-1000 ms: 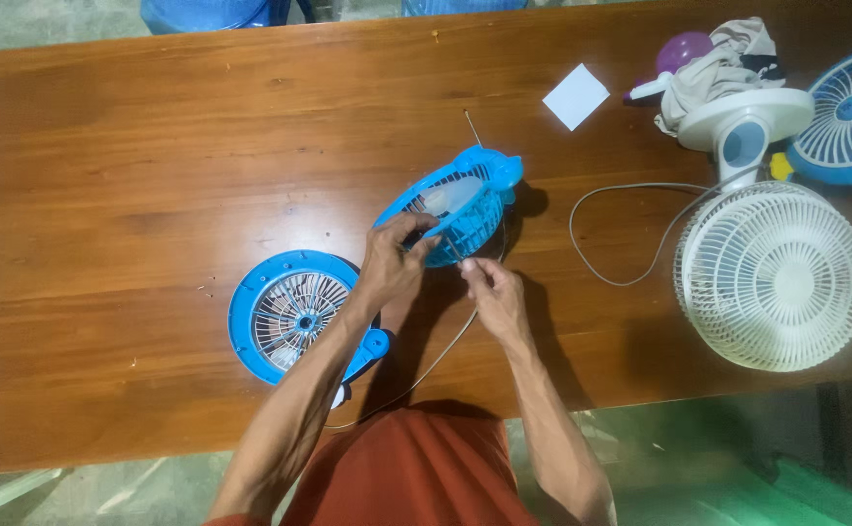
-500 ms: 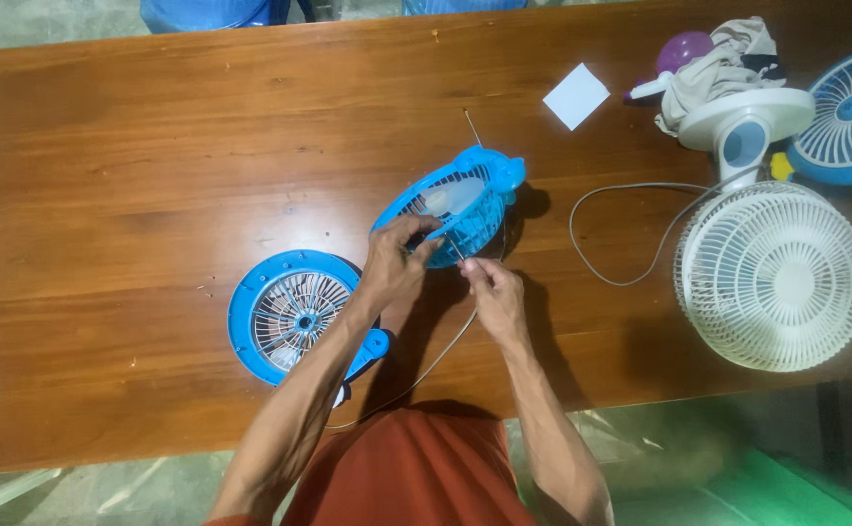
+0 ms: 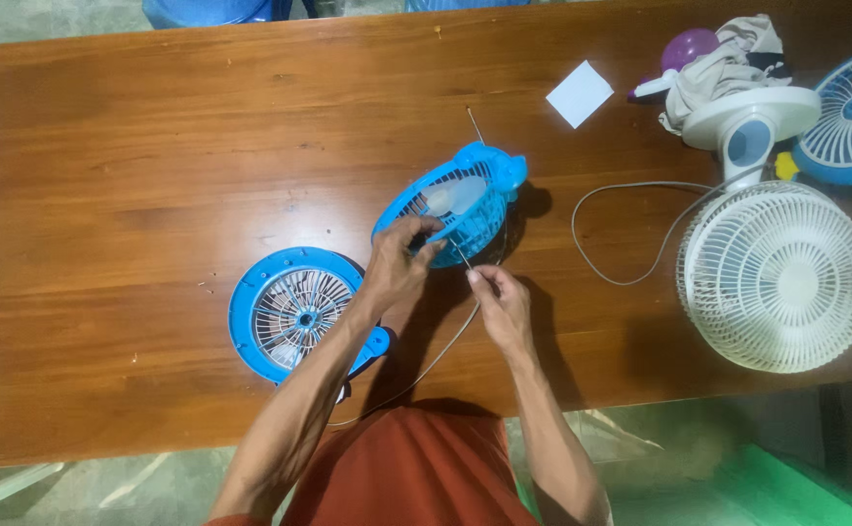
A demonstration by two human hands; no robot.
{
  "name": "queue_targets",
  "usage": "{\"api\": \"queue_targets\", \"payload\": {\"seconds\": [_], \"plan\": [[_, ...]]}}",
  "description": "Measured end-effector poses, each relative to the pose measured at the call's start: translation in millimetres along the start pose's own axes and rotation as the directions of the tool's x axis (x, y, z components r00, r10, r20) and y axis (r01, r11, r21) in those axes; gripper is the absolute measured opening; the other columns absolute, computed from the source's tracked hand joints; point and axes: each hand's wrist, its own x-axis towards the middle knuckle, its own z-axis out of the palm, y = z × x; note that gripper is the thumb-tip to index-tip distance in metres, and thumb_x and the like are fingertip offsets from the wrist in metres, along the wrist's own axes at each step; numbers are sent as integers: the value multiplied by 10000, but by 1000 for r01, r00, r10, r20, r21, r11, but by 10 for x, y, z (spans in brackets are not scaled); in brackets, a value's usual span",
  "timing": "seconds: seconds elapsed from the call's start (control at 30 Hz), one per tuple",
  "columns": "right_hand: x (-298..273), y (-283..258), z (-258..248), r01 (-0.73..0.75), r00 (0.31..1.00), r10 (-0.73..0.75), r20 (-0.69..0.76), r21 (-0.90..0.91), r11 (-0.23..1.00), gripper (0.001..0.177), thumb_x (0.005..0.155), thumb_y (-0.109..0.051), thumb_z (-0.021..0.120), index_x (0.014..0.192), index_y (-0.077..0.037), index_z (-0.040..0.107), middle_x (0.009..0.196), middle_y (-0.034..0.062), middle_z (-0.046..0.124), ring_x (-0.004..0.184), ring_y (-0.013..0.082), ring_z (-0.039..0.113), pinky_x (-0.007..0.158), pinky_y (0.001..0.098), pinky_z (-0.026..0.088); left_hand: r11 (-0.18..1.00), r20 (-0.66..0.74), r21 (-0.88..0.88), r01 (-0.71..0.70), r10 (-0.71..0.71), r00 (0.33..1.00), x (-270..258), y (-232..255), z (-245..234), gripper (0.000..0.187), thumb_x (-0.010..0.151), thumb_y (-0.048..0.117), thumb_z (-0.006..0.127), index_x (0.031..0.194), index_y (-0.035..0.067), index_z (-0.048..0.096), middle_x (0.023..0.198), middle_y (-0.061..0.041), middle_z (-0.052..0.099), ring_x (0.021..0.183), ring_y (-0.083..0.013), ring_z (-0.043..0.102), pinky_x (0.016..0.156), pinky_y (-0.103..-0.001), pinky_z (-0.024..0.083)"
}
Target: The person disassembles a small blue electric fan on a wooden table using a screwdriver. They remove the front grille, unscrew the rear housing, and separate the components to access the internal motor and blades.
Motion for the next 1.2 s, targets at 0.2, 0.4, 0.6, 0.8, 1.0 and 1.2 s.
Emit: {"api": "queue_targets", "payload": {"seconds": [0.2,0.4,0.6,0.8,1.0,1.2], "plan": [[-214,78,-133,-153,988,151,25,159,975,211,941,-214,716,1048,-33,740,709,-33,583,604,57,474,525,233,363,995,37,77,-65,62,997,-200,-25,148,241,865,15,789,1096,19,721,1051,-158,735,990,-290,704,831,-391,583],[-444,266,-309,-154,987,158,-14,155,976,246,940,-232,734,1066,-21,745,743,-22,627,637,54,521,569,217,421,991,66,105,-82,75,995,-546,-136,542,272,770,2,786,1022,56,699,959,-151,699,901,-335,678,762,-423,571],[-597,562,-408,-168,985,174,-20,159,973,271,944,-245,727,1066,-3,741,761,-16,643,644,61,532,583,224,444,954,163,193,-231,201,966,-932,-363,778,259,711,14,789,916,36,632,936,-156,651,970,-384,622,806,-474,537],[-698,667,-461,-233,971,235,-32,66,970,271,940,-245,729,1065,-4,749,731,-1,630,624,67,529,569,230,431,944,270,226,-239,175,947,-1078,-496,765,245,759,31,766,960,8,629,967,-167,638,994,-387,604,835,-479,537],[-717,623,-384,-235,972,235,8,84,968,279,931,-254,731,1062,-8,746,736,-14,627,626,66,516,574,228,427,999,204,24,21,-26,979,-1057,-351,567,385,849,134,793,1207,30,694,1129,-167,731,1044,-313,702,892,-406,576],[-715,519,-206,-226,971,216,100,114,967,258,949,-252,727,1048,-14,746,724,-24,609,641,58,517,581,220,411,713,284,-505,486,-394,874,-1079,-289,294,506,912,185,747,1340,-42,602,1203,-145,731,1047,-168,719,894,-302,595]]}}
